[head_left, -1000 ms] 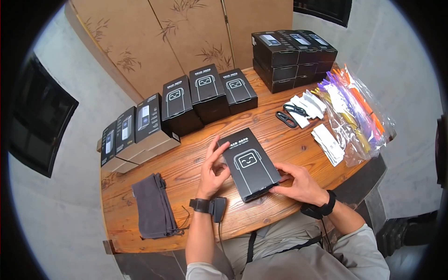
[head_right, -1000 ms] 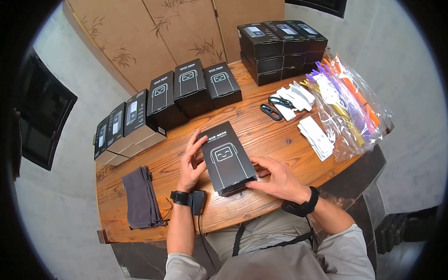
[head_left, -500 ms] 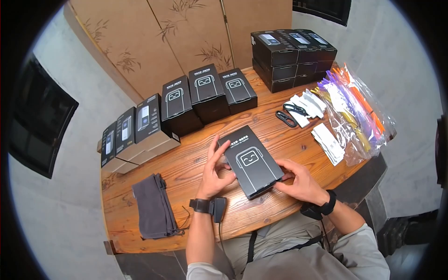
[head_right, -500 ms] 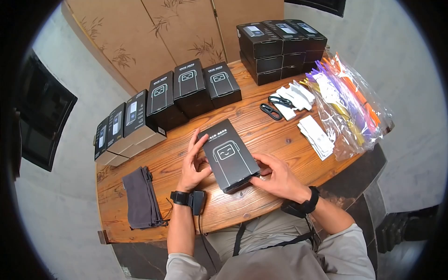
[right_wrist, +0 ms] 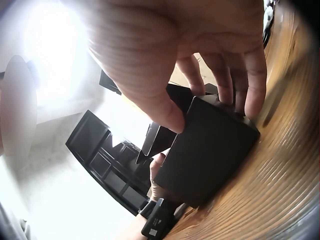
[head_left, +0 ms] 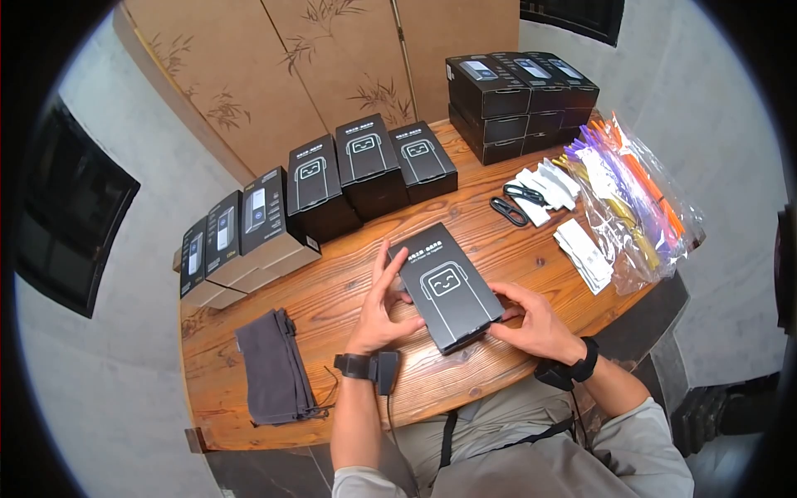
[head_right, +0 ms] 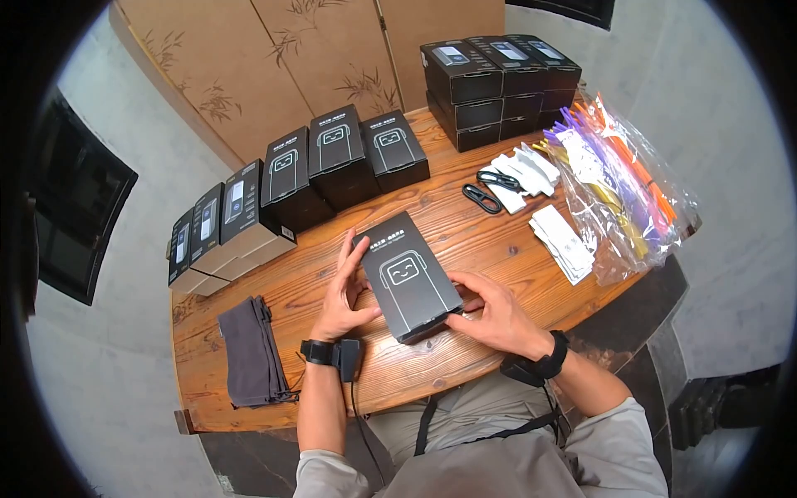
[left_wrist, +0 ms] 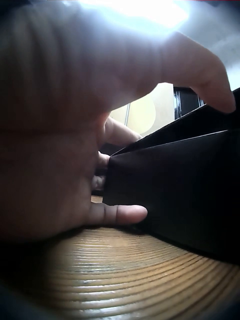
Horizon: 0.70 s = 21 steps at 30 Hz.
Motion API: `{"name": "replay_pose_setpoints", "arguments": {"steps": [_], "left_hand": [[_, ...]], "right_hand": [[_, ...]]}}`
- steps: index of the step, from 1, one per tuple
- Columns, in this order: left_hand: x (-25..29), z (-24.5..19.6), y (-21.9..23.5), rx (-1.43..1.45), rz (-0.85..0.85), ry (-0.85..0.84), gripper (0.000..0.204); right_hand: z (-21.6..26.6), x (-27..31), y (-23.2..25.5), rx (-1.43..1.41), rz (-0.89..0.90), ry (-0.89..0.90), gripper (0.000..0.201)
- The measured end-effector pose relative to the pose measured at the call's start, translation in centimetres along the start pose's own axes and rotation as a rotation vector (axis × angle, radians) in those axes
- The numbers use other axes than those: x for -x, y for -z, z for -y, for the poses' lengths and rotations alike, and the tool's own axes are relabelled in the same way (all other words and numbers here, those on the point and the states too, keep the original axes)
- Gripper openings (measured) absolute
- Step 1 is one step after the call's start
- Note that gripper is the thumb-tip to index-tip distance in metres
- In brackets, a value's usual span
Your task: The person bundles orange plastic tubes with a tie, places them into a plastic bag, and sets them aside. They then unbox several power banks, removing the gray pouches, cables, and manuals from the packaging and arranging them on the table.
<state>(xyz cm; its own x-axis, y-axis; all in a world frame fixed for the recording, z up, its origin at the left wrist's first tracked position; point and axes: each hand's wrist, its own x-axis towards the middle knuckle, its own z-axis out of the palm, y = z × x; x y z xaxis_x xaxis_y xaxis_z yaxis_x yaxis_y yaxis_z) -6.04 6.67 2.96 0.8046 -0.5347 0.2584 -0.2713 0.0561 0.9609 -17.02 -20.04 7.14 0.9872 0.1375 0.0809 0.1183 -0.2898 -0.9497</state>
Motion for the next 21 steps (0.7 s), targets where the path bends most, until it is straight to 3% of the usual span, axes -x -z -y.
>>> {"name": "replay_pose_setpoints", "arguments": {"steps": [7, 21], "left_hand": [[0.0, 0.4, 0.1, 0.030, 0.010, 0.004, 0.115], [-0.2, 0.6, -0.1, 0.091, -0.028, 0.004, 0.110]], "right_hand": [[-0.1, 0.1, 0.2, -0.056, 0.013, -0.010, 0.061], [0.3, -0.1, 0.1, 0.008, 0.026, 0.062, 0.064]]}}
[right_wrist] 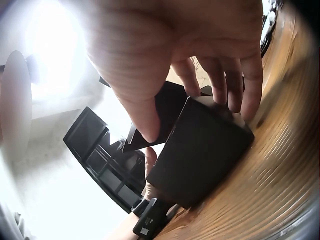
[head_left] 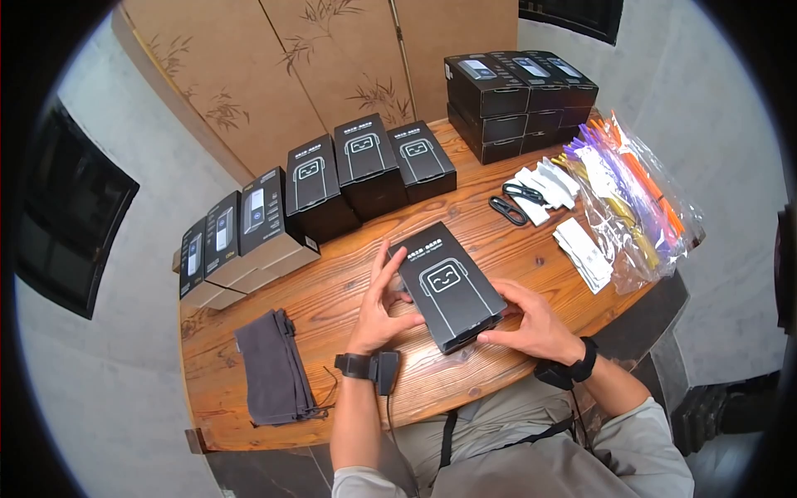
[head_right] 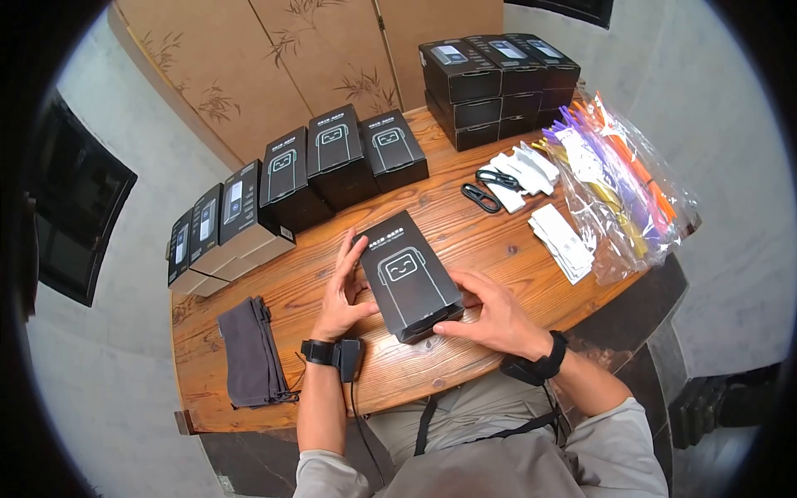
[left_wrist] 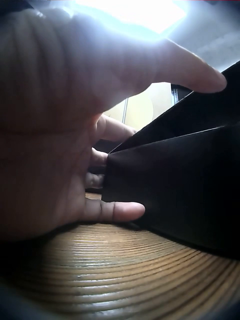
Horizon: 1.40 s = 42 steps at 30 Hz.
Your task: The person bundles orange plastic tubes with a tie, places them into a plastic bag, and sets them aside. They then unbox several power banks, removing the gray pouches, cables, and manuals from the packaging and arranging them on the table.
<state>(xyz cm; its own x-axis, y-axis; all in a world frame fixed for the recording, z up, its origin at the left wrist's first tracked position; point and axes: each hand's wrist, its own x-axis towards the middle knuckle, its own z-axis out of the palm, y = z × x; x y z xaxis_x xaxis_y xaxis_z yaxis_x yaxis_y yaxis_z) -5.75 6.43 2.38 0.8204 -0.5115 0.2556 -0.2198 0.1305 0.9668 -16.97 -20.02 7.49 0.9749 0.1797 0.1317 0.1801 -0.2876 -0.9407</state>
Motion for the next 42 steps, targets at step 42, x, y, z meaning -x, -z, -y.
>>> {"name": "replay_pose_setpoints", "arguments": {"steps": [42], "left_hand": [[0.2, -1.0, 0.0, -0.137, 0.078, 0.039, 0.108]], "right_hand": [[-0.4, -0.6, 0.5, 0.003, 0.090, -0.090, 0.095]]}}
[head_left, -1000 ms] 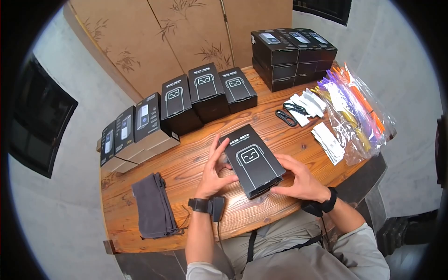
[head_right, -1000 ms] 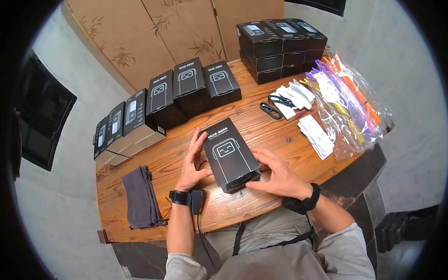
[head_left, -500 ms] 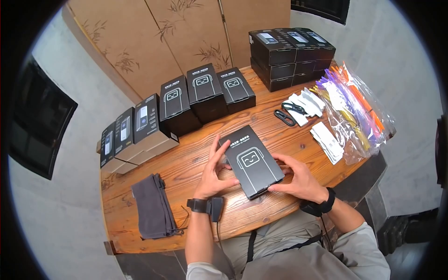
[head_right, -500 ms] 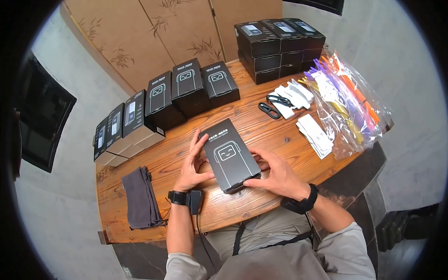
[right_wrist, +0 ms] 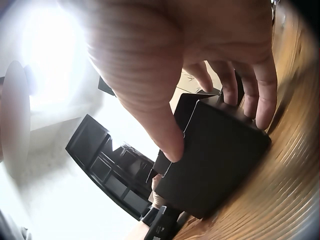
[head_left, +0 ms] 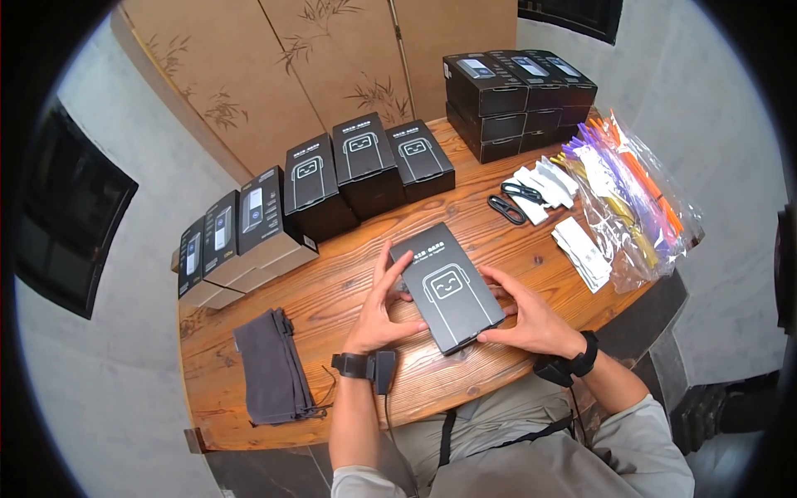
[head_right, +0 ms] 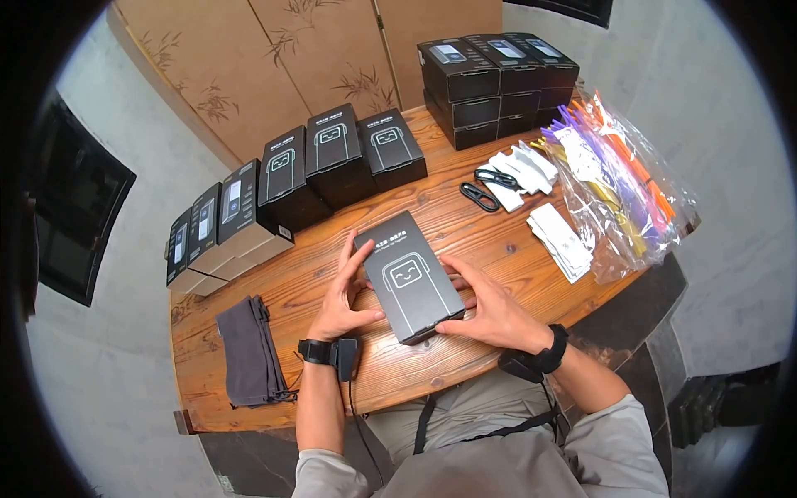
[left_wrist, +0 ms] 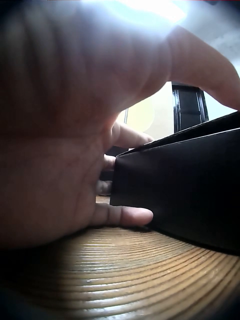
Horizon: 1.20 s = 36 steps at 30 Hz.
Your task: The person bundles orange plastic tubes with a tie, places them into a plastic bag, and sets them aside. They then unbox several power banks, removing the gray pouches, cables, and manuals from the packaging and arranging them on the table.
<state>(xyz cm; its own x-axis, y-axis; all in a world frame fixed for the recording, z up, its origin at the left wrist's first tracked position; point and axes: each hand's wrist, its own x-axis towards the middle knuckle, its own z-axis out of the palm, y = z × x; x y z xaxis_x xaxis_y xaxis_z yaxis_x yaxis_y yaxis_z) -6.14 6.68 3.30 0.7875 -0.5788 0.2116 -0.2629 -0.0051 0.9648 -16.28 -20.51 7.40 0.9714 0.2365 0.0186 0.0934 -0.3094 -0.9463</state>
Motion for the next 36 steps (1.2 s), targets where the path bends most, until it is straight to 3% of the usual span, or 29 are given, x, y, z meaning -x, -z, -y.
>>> {"name": "replay_pose_setpoints", "arguments": {"steps": [18, 36], "left_hand": [[0.01, 0.15, -0.07, -0.002, -0.011, 0.020, 0.110], [0.04, 0.08, -0.35, -0.063, -0.034, 0.031, 0.111]], "right_hand": [[0.21, 0.10, 0.00, 0.010, 0.004, -0.005, 0.085], [-0.46, 0.13, -0.20, 0.050, -0.038, 0.038, 0.091]]}}
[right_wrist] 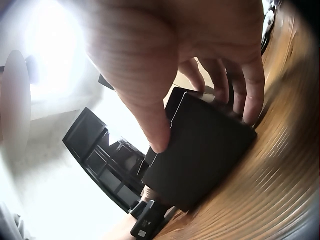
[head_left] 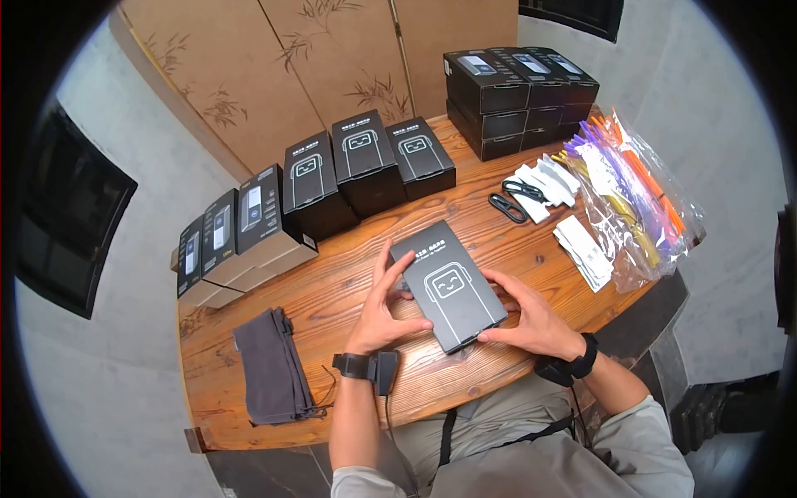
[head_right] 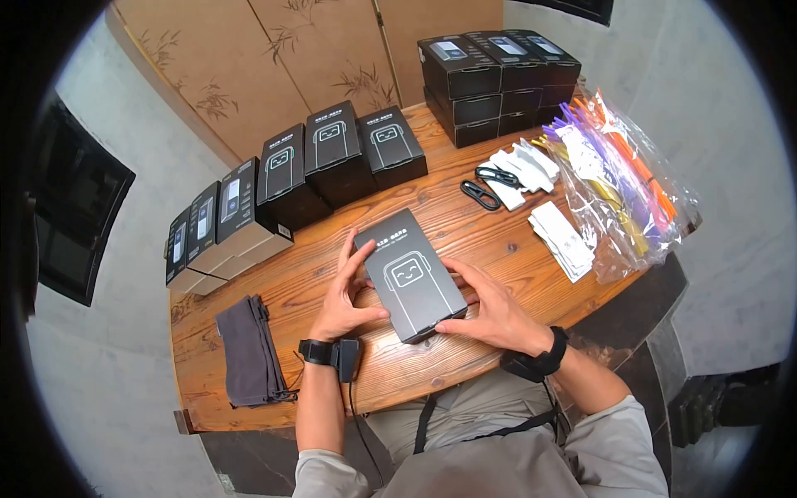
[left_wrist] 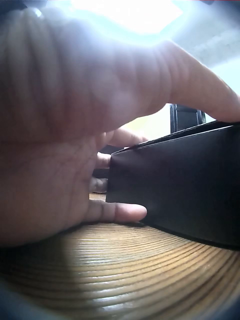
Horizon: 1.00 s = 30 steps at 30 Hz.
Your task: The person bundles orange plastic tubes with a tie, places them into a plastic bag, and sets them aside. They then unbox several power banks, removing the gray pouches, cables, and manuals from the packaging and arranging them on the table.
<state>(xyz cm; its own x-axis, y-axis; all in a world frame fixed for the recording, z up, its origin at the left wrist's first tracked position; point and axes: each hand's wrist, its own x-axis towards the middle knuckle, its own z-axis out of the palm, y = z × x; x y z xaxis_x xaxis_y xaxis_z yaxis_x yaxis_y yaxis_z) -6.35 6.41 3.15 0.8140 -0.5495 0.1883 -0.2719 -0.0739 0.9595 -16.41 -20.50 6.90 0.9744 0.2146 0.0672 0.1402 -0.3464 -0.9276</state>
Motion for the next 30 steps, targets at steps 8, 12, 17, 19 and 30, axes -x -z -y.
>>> {"name": "replay_pose_setpoints", "arguments": {"steps": [8, 12, 17, 19, 30], "left_hand": [[-0.03, -0.12, -0.04, 0.003, 0.000, 0.003, 0.111], [-0.05, -0.07, -0.06, 0.001, 0.001, 0.004, 0.111], [-0.05, -0.07, -0.04, -0.002, 0.001, 0.006, 0.111], [-0.04, -0.12, -0.04, -0.001, 0.001, 0.008, 0.111], [0.00, 0.04, -0.20, -0.021, -0.002, -0.010, 0.109]], "right_hand": [[0.29, 0.08, -0.07, 0.018, -0.010, 0.023, 0.089], [0.43, 0.11, -0.03, 0.003, -0.012, 0.011, 0.086], [0.20, 0.11, -0.30, -0.060, -0.029, -0.018, 0.081], [0.21, 0.09, -0.33, -0.065, -0.031, -0.029, 0.080], [0.00, 0.08, -0.46, -0.068, -0.045, -0.012, 0.081]]}}
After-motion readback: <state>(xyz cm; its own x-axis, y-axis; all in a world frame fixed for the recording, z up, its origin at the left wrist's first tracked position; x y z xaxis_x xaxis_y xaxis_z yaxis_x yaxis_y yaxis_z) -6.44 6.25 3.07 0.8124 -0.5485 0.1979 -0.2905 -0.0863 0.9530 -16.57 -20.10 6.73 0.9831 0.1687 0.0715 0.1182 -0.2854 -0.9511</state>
